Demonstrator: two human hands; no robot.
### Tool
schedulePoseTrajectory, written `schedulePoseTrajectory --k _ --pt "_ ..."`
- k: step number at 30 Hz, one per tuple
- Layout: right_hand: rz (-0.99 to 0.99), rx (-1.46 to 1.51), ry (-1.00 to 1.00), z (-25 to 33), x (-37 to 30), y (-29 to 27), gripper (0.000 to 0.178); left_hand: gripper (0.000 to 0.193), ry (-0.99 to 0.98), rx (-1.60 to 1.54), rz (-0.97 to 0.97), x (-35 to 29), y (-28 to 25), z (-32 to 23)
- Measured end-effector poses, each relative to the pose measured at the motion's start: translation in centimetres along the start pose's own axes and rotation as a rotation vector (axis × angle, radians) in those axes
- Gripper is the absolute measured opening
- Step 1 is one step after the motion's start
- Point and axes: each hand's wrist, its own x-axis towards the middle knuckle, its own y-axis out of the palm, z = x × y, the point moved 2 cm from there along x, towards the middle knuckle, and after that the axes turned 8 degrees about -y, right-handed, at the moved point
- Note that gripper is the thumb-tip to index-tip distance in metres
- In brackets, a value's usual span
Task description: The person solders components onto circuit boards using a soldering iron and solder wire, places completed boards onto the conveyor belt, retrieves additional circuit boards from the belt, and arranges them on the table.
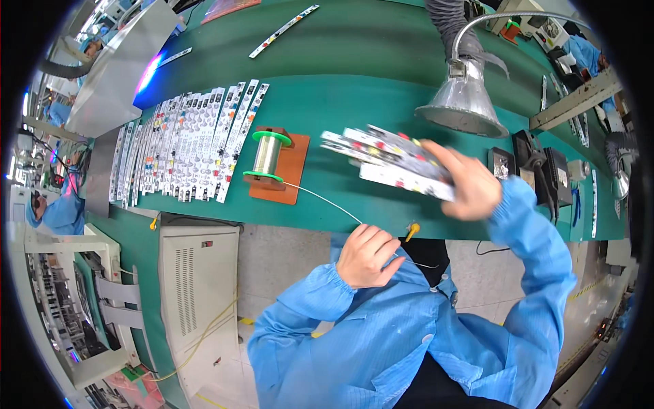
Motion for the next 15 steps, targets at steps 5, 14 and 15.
schedulePoseTrajectory --k 5,14,15 --pt "0.056 -0.449 -0.070 -1.1 3.7 2.3 0.088 0.039 -0.041 0.076 -0.218 0.4 -2.9 0.6" --pt "-0.368 -0.468 -0.134 -2.9 -2.8 6.4 0.059 0.059 -0.120 0.409 -0.048 7.6 -3.3 4.0" --pt "-0.390 -0.397 -0.140 -2.7 -3.7 6.9 0.051 0.058 -0.105 0.446 0.048 7.8 -2.9 4.1"
